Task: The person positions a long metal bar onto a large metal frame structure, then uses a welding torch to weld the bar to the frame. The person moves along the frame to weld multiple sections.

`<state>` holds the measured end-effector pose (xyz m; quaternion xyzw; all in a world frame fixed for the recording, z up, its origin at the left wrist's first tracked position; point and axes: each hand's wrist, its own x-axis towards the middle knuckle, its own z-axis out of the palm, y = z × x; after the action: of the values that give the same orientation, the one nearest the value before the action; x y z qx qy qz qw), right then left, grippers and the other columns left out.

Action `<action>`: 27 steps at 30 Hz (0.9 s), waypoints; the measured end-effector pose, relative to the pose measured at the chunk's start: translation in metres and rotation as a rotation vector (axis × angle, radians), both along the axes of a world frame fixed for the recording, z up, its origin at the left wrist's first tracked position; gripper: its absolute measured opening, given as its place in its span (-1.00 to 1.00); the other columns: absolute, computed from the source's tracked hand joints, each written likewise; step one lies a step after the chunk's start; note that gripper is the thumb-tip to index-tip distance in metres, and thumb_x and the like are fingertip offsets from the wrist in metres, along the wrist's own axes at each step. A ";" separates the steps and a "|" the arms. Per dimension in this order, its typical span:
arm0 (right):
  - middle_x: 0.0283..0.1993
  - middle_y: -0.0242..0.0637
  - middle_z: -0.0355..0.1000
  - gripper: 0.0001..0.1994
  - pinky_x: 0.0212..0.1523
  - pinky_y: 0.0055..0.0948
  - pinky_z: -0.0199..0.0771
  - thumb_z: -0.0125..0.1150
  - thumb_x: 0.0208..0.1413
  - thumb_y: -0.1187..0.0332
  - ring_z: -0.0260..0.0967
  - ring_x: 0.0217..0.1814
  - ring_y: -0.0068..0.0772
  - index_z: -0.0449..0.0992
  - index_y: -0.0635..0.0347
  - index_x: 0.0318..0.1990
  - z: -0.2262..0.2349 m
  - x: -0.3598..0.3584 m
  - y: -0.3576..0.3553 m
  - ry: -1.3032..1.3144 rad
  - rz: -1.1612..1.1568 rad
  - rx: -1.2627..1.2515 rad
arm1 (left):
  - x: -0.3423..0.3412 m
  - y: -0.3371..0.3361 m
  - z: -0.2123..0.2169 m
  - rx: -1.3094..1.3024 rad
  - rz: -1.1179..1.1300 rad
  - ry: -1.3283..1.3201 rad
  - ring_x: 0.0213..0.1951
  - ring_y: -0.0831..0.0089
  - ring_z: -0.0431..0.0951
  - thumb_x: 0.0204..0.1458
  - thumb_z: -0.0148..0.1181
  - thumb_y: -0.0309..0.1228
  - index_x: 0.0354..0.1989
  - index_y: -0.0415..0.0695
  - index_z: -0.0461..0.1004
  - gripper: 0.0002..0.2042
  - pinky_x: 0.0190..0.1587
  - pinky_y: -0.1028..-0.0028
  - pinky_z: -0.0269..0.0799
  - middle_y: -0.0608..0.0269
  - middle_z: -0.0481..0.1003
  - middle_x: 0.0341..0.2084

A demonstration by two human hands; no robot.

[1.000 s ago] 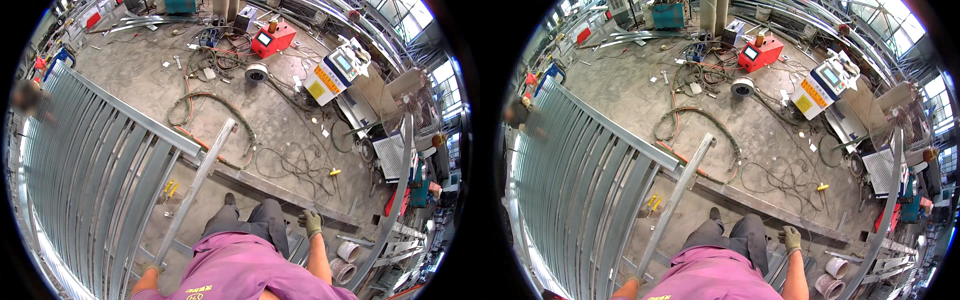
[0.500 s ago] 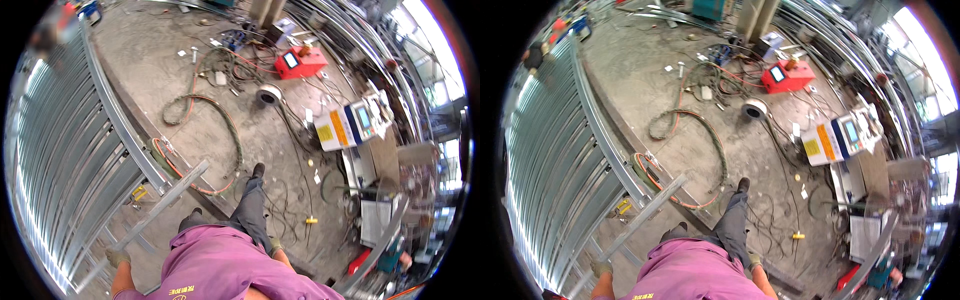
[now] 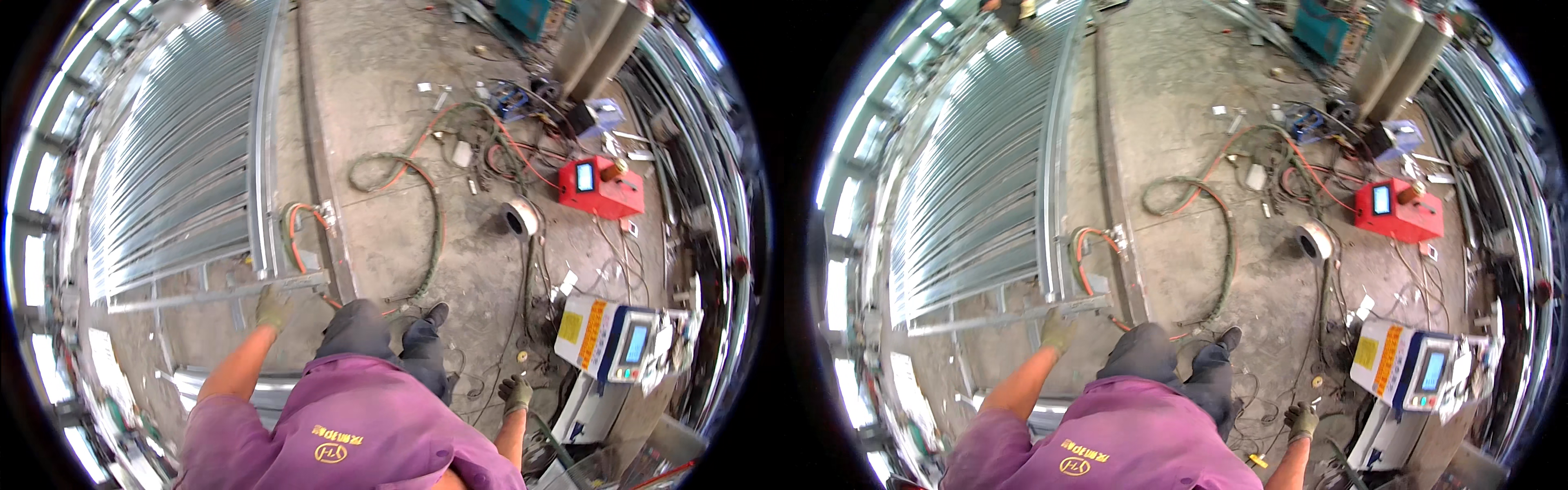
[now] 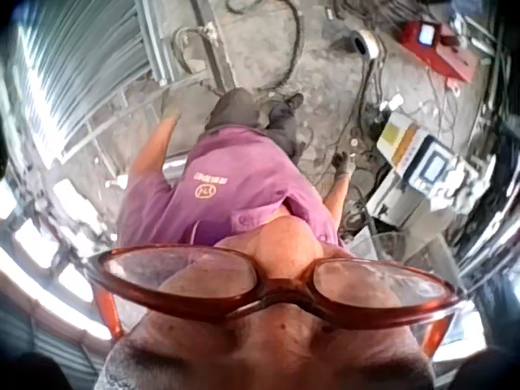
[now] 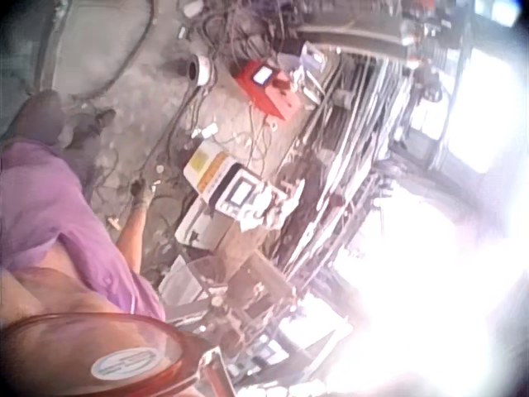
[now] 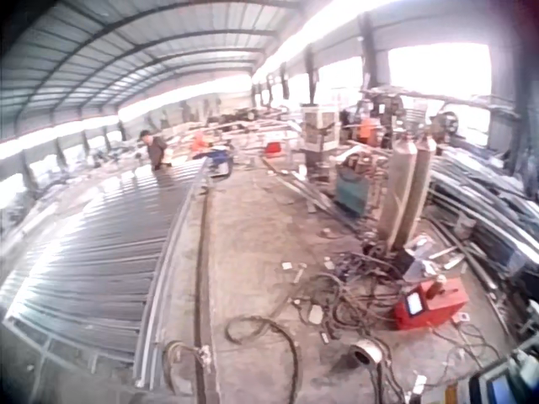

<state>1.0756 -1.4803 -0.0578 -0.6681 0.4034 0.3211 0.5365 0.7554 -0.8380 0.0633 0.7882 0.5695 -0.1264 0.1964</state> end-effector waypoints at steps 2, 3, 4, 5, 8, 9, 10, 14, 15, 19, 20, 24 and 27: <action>-0.49 -0.30 0.44 -0.79 -0.68 -0.34 0.27 0.17 0.25 0.23 0.39 -0.62 -0.31 0.40 0.09 -0.07 -0.010 0.024 -0.013 0.035 -0.035 0.095 | 0.008 -0.009 -0.007 0.031 0.013 0.016 0.45 -0.09 0.19 0.10 0.27 -0.09 0.40 -0.31 0.23 -0.23 0.50 0.16 0.10 -0.23 0.23 0.41; -0.49 -0.30 0.43 -0.79 -0.68 -0.35 0.25 0.15 0.26 0.22 0.39 -0.61 -0.32 0.40 0.09 -0.06 -0.013 0.031 -0.007 0.043 -0.030 0.059 | -0.004 -0.012 -0.024 0.113 0.016 0.040 0.41 -0.11 0.25 0.07 0.29 -0.08 0.38 -0.25 0.29 -0.26 0.46 0.15 0.16 -0.23 0.29 0.37; -0.48 -0.31 0.42 -0.78 -0.68 -0.36 0.24 0.14 0.27 0.21 0.39 -0.61 -0.32 0.40 0.09 -0.05 -0.013 0.037 -0.003 0.037 -0.043 0.013 | -0.001 -0.016 -0.027 0.091 0.034 0.036 0.43 -0.09 0.22 0.07 0.28 -0.05 0.39 -0.30 0.27 -0.23 0.48 0.16 0.13 -0.24 0.26 0.39; -0.46 -0.28 0.44 -0.76 -0.67 -0.35 0.25 0.13 0.28 0.19 0.41 -0.60 -0.30 0.41 0.09 -0.02 -0.018 0.042 -0.001 0.084 0.002 0.079 | 0.005 -0.019 -0.025 0.072 0.052 0.031 0.45 -0.07 0.19 0.08 0.26 -0.03 0.40 -0.34 0.24 -0.19 0.51 0.18 0.09 -0.26 0.23 0.41; -0.34 -0.14 0.55 -0.66 -0.60 -0.20 0.37 0.12 0.29 0.13 0.49 -0.53 -0.10 0.44 0.08 0.11 -0.055 0.047 -0.010 0.170 0.097 0.084 | 0.029 -0.035 -0.011 0.027 0.143 0.021 0.48 -0.05 0.16 0.10 0.23 0.02 0.40 -0.40 0.24 -0.17 0.52 0.20 0.07 -0.28 0.21 0.42; -0.31 -0.11 0.58 -0.64 -0.57 -0.16 0.44 0.15 0.26 0.14 0.54 -0.49 -0.08 0.45 0.11 0.11 -0.057 0.047 -0.001 0.211 0.155 0.104 | 0.032 -0.039 -0.006 0.015 0.180 0.022 0.48 -0.04 0.16 0.10 0.22 0.03 0.40 -0.40 0.25 -0.17 0.52 0.20 0.08 -0.28 0.21 0.42; -0.27 -0.09 0.61 -0.61 -0.54 -0.12 0.51 0.19 0.24 0.15 0.58 -0.45 -0.06 0.47 0.15 0.11 -0.066 0.047 0.002 0.249 0.215 0.124 | 0.029 -0.042 -0.006 0.076 0.199 -0.002 0.45 -0.06 0.21 0.11 0.23 -0.01 0.37 -0.37 0.29 -0.23 0.50 0.18 0.11 -0.28 0.26 0.39; -0.30 -0.07 0.60 -0.63 -0.53 -0.05 0.49 0.17 0.24 0.16 0.58 -0.44 0.01 0.46 0.15 0.11 -0.082 0.064 0.032 0.345 0.320 0.176 | 0.036 -0.045 -0.010 0.237 0.279 -0.141 0.35 -0.09 0.34 0.13 0.28 -0.12 0.29 -0.30 0.39 -0.36 0.41 0.15 0.24 -0.27 0.39 0.28; -0.31 -0.06 0.59 -0.63 -0.53 -0.05 0.49 0.17 0.24 0.16 0.58 -0.44 0.02 0.47 0.15 0.10 -0.072 0.066 0.045 0.306 0.356 0.139 | 0.042 -0.041 -0.008 0.258 0.305 -0.183 0.33 -0.09 0.37 0.13 0.29 -0.13 0.28 -0.30 0.41 -0.38 0.40 0.15 0.27 -0.27 0.41 0.26; -0.36 -0.05 0.58 -0.67 -0.58 -0.07 0.49 0.18 0.23 0.21 0.56 -0.51 0.01 0.47 0.20 0.05 -0.053 0.106 0.069 0.217 0.373 0.119 | 0.104 -0.019 0.028 0.272 0.351 -0.334 0.24 -0.10 0.47 0.13 0.32 -0.13 0.23 -0.30 0.45 -0.41 0.32 0.15 0.34 -0.25 0.51 0.15; -0.36 -0.04 0.58 -0.68 -0.59 -0.07 0.49 0.18 0.23 0.22 0.56 -0.52 0.00 0.47 0.21 0.04 -0.051 0.116 0.072 0.190 0.368 0.116 | 0.129 -0.013 0.048 0.203 0.374 -0.380 0.21 -0.10 0.49 0.13 0.32 -0.12 0.21 -0.31 0.46 -0.41 0.30 0.15 0.35 -0.25 0.53 0.12; -0.35 -0.01 0.58 -0.70 -0.59 -0.04 0.53 0.16 0.24 0.24 0.56 -0.53 0.00 0.47 0.26 0.00 -0.055 0.156 0.088 0.152 0.336 0.067 | 0.152 0.036 0.004 0.205 0.473 -0.409 0.12 -0.09 0.57 0.15 0.29 -0.09 0.15 -0.34 0.50 -0.43 0.20 0.14 0.40 -0.24 0.60 -0.01; -0.22 -0.10 0.63 -0.67 -0.26 -0.04 0.61 0.26 0.16 0.09 0.62 -0.25 0.03 0.59 0.06 -0.03 -0.083 0.199 0.055 -0.226 1.283 -0.361 | 0.180 0.076 -0.066 0.118 0.424 -0.601 0.03 -0.12 0.59 0.20 0.17 -0.03 0.13 -0.27 0.53 -0.46 0.09 0.12 0.45 -0.23 0.61 -0.12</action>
<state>1.2749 -1.4250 -0.1408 -0.8839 -0.0846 0.4318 0.1583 0.9355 -0.7623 -0.0028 0.6647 0.6433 0.1872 0.3306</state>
